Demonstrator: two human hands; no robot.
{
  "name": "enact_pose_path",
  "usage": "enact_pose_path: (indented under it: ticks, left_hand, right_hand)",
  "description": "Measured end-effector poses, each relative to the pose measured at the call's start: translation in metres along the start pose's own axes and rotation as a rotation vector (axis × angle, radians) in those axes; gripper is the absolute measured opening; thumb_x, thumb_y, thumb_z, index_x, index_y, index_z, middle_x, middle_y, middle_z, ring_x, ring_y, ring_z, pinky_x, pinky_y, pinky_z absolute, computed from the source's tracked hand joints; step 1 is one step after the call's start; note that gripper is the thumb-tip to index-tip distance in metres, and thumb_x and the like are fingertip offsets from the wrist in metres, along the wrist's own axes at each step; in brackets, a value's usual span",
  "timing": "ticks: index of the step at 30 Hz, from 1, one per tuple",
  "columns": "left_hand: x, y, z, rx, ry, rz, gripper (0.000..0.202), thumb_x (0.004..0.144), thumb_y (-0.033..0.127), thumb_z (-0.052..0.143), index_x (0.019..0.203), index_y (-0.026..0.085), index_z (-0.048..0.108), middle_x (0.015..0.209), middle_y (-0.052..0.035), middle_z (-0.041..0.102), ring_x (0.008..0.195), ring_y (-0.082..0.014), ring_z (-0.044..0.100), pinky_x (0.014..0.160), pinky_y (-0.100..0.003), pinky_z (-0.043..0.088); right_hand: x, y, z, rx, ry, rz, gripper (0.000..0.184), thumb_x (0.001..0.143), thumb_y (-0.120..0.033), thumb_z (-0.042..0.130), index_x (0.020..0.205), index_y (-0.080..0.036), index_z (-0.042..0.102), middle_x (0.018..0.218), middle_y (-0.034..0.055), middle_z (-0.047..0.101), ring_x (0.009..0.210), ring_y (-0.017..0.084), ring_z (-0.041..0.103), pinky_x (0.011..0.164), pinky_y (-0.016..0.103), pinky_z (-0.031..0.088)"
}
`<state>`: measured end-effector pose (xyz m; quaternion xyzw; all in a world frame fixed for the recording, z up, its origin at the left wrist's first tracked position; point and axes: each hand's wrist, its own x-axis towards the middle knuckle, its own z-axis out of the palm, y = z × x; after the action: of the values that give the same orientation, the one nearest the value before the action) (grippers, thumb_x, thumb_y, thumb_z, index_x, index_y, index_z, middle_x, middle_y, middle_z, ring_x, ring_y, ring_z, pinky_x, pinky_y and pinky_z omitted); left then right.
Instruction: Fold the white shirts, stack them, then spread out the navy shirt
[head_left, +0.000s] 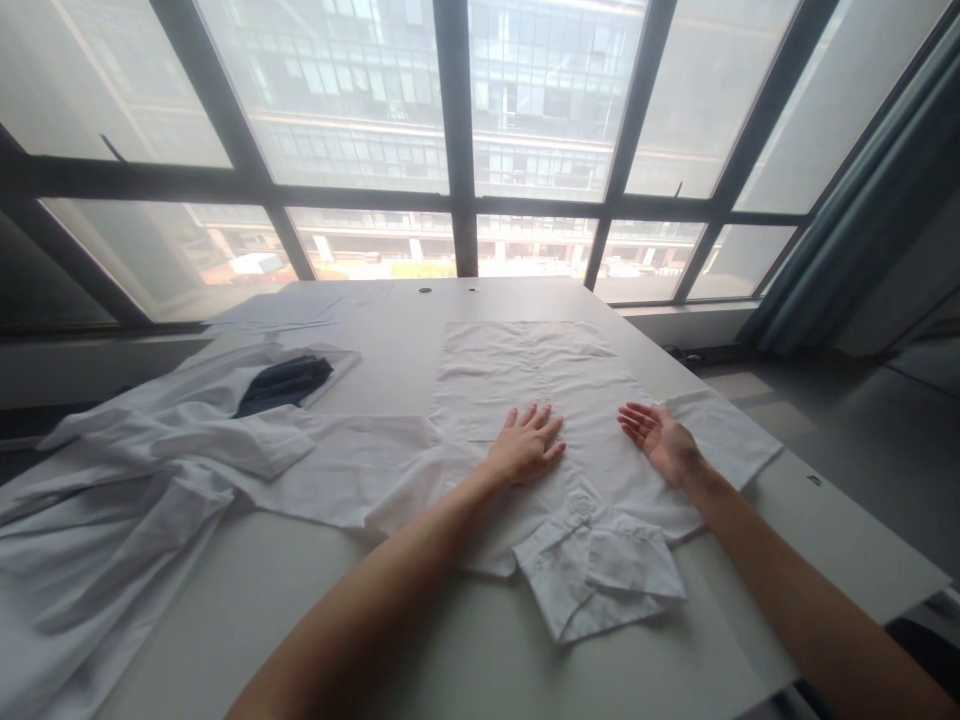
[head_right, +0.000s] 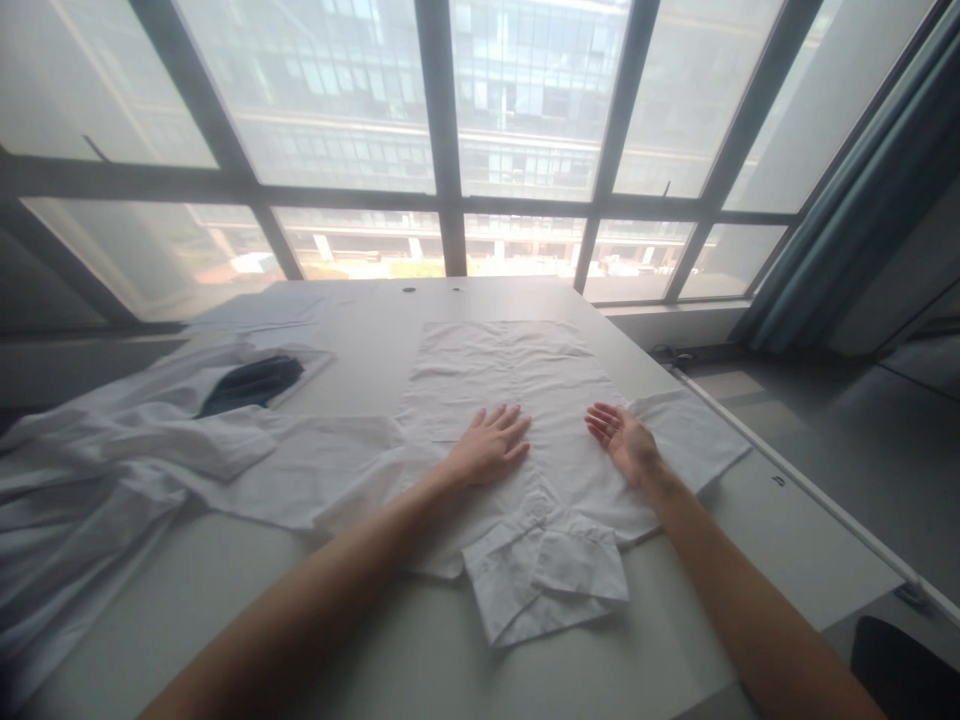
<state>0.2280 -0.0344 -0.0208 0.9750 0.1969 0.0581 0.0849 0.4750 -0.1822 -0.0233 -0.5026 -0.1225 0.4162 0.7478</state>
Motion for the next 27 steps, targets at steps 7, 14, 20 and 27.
enact_pose_path:
  ticks: [7,14,20,27]
  left_hand:
    - [-0.0001,0.0013,-0.0009,-0.009,-0.001,-0.009,0.060,0.104,0.058,0.030,0.157,0.030,0.036,0.168,-0.0064,0.026,0.156,-0.0294,0.018,0.124,-0.057,0.014]
    - [0.0005,0.0004,0.0008,-0.005,0.008,-0.008,0.060,0.104,0.058,0.031,0.157,0.030,0.037,0.168,-0.0060,0.027,0.155,-0.0297,0.019,0.124,-0.058,0.015]
    - [0.0000,0.0016,-0.0005,-0.007,0.003,-0.009,0.060,0.104,0.057,0.032,0.157,0.029,0.037,0.168,-0.0066,0.026,0.155,-0.0301,0.019,0.124,-0.058,0.015]
    - [0.0006,0.0010,0.0005,-0.010,0.005,-0.009,0.060,0.104,0.058,0.031,0.157,0.030,0.037,0.169,-0.0057,0.025,0.156,-0.0298,0.019,0.124,-0.057,0.015]
  right_hand:
    - [0.0022,0.0011,-0.0036,-0.009,-0.011,-0.004,0.030,0.101,-0.021,0.040,0.107,-0.019,0.070,0.103,0.0123,0.077,0.093,0.019,0.074,0.083,0.030,0.064]
    - [0.0013,0.0002,-0.0022,-0.002,-0.002,0.002,0.030,0.101,-0.022,0.041,0.110,-0.019,0.069,0.102,0.0122,0.077,0.093,0.019,0.074,0.083,0.032,0.064]
    - [-0.0005,-0.0007,-0.0011,0.014,0.004,0.007,0.036,0.105,-0.027,0.035,0.109,-0.017,0.069,0.102,0.0144,0.076,0.091,0.019,0.075,0.082,0.032,0.063]
    - [-0.0013,-0.0009,-0.0004,0.007,0.005,0.004,0.038,0.106,-0.029,0.033,0.110,-0.018,0.069,0.102,0.0139,0.077,0.091,0.020,0.074,0.084,0.033,0.063]
